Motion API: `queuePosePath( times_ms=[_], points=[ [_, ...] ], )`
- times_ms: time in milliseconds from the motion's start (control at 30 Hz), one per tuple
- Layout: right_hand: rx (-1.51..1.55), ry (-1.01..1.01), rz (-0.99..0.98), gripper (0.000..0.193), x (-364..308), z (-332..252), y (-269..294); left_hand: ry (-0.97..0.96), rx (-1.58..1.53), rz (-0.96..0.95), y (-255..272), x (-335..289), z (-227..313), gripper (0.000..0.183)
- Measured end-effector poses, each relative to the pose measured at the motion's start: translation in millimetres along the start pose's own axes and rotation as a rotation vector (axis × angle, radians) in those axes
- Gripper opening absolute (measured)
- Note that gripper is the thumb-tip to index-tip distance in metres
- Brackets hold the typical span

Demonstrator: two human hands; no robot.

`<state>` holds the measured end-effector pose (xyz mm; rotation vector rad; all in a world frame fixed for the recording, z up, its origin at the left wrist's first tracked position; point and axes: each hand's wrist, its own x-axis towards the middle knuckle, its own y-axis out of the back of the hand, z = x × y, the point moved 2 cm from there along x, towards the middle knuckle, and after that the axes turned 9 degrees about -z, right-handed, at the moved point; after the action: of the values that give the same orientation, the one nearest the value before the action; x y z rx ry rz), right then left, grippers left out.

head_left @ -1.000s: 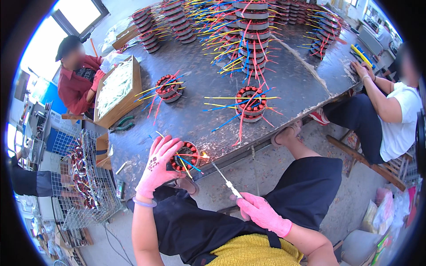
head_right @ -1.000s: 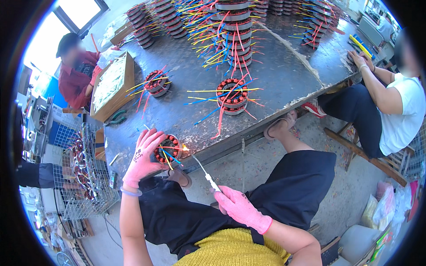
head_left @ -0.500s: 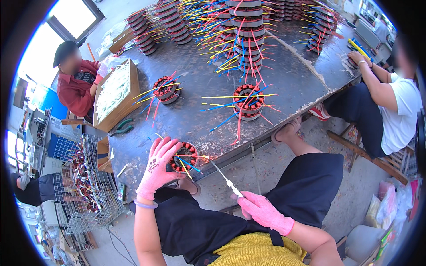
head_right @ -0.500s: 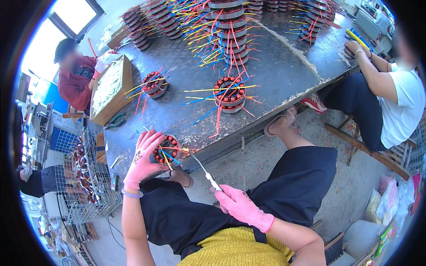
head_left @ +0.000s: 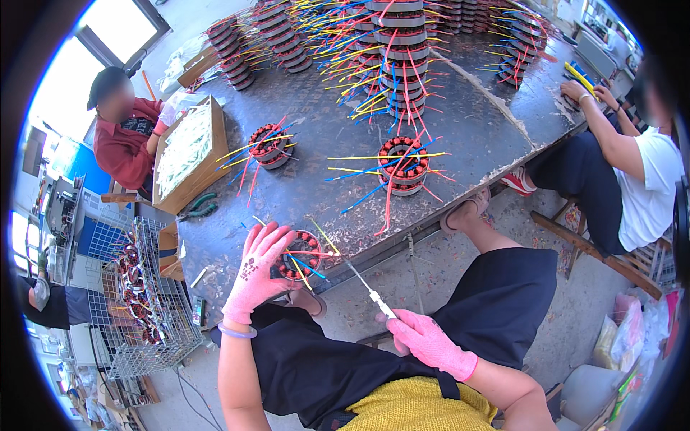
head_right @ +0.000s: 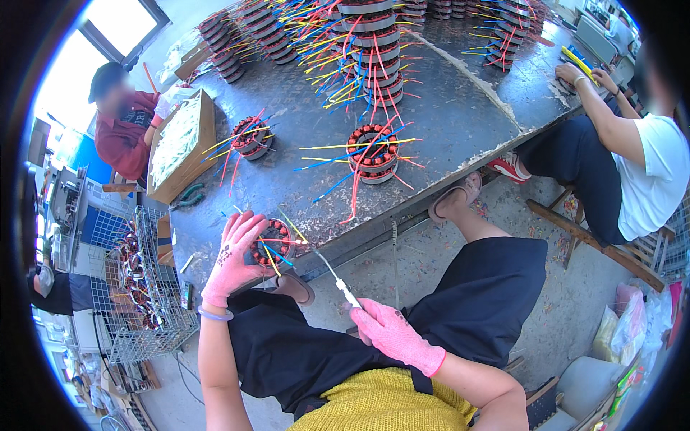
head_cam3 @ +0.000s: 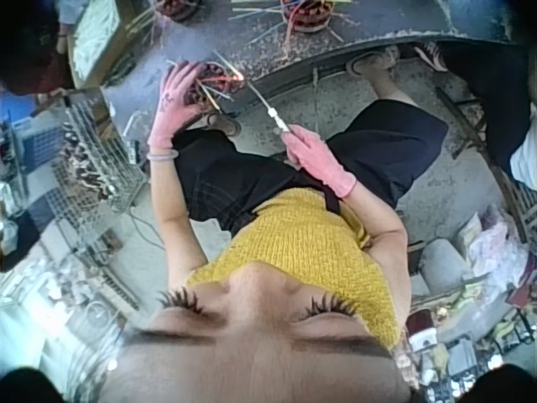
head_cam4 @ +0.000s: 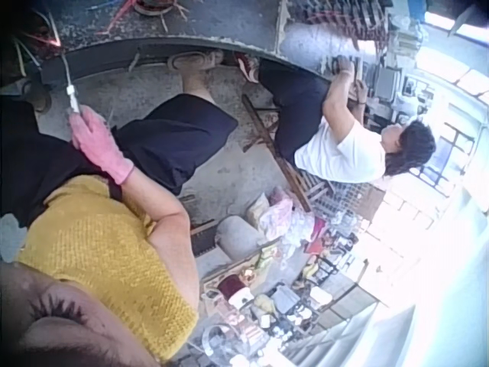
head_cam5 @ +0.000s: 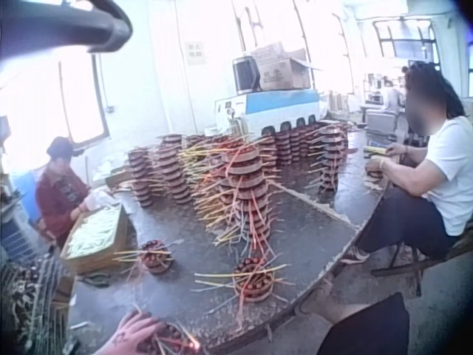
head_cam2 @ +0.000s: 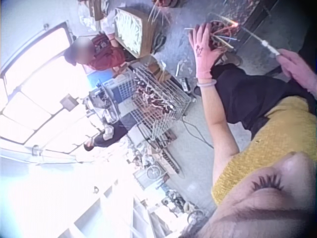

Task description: The person uses a small lighter to heat wire ends on circular motor components, then trims the excess wire with cutters, handling several units individually.

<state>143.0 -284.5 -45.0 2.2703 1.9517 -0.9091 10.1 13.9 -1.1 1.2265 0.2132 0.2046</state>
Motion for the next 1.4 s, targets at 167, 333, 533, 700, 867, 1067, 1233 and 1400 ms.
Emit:
queuePosePath(
  times_ms=[167, 333, 533, 700, 867, 1067, 1233, 1400],
  points=[
    [0.006, -0.001, -0.010, 0.034, 1, 2, -1, 0.010, 0.000, -0.001, 0, 0, 0, 0.094],
    [-0.012, 0.003, -0.016, 0.035, 0, -5, -2, 0.005, 0.002, -0.003, -1, -1, -1, 0.094],
    [0.029, 0.009, -0.009, 0.036, -1, -4, -2, 0.004, 0.001, 0.001, 0, 0, 1, 0.094],
    [0.000, 0.002, -0.012, 0.035, -1, -4, -1, -0.004, -0.002, -0.001, 1, 0, 1, 0.093],
    [0.004, -0.015, -0.012, 0.036, 0, -3, -1, -0.001, 0.004, 0.000, -1, -1, -1, 0.094],
    [-0.001, 0.020, -0.002, 0.036, 3, 9, 2, -0.003, -0.004, -0.004, 2, 0, 2, 0.093],
    [-0.002, 0.000, -0.005, 0.036, 1, 1, -1, -0.008, -0.007, -0.001, 1, 0, 1, 0.093],
    [-0.014, -0.001, -0.004, 0.036, 2, 1, -1, -0.007, -0.005, -0.004, 1, 0, 2, 0.094]
  ],
)
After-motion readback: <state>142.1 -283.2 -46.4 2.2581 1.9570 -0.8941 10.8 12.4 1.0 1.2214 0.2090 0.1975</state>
